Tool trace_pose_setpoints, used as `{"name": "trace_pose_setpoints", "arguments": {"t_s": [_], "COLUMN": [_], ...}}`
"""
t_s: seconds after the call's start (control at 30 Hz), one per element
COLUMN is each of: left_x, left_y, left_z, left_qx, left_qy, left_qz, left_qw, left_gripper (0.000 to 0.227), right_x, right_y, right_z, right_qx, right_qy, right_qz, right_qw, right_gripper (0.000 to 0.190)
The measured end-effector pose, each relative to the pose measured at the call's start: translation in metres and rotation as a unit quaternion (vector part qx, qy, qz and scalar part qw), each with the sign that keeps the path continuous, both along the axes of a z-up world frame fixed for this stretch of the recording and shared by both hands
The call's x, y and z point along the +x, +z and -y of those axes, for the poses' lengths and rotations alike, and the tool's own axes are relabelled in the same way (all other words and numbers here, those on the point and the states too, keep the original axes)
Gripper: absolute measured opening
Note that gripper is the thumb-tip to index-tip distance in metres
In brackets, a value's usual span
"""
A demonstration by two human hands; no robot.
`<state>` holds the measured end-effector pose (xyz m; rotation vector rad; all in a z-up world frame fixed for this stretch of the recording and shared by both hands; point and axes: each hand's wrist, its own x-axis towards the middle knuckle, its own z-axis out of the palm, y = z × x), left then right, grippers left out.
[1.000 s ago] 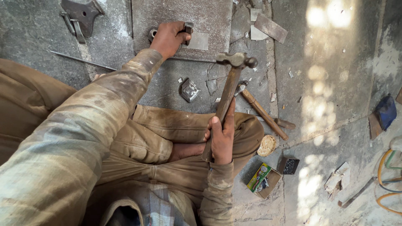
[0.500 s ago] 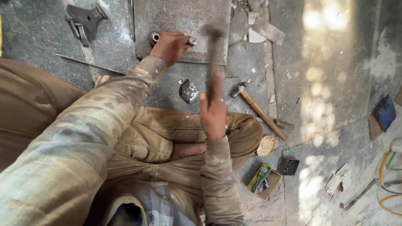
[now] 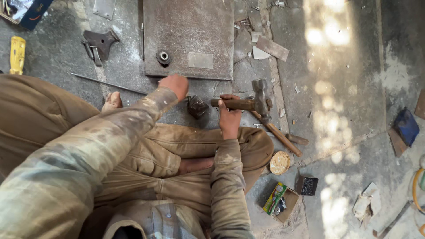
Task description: The person sits on the floor and repeatedly hammers small metal pieces on a metal plate using a hammer and a chisel. The person adjusts the metal pieces and tools between strikes.
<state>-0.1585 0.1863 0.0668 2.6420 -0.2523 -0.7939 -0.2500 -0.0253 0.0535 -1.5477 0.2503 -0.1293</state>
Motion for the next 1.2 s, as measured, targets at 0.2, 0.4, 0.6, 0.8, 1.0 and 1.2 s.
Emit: {"name": "trace_pose_setpoints", "arguments": {"t_s": [0.2,0.4,0.6,0.8,1.0,1.2], "left_x": [0.051,0.093,0.092,0.096,0.096,0.103], "left_y": [-0.022,-0.032,-0.051,0.011,0.066,0.008], "left_z": [0.048,0.063,0.044,0.021,-0.073,-0.172], "left_qx": [-0.068,0.05,0.006,-0.059,-0.113,-0.094], "left_qy": [-0.013,-0.043,-0.054,-0.041,0.012,0.103], "left_qz": [0.213,0.112,0.127,0.036,0.174,0.161], "left_qw": [0.975,0.991,0.99,0.997,0.978,0.977], "left_gripper": [0.03,0.043,0.039,0.04,0.019,0.032], "right_x": [-0.013,-0.004,-0.005,0.005,-0.001,-0.009], "right_y": [-0.013,-0.013,-0.012,-0.005,-0.011,0.018], "right_z": [0.013,0.008,0.011,-0.002,0.0,-0.04], "right_qx": [0.016,-0.002,-0.043,-0.074,-0.101,-0.049], "right_qy": [0.014,0.02,0.024,0.031,0.024,0.064], "right_qz": [-0.037,-0.047,-0.028,-0.015,-0.011,0.02], "right_qw": [0.999,0.999,0.998,0.997,0.995,0.997], "right_gripper": [0.026,0.025,0.024,0.021,0.018,0.022]}}
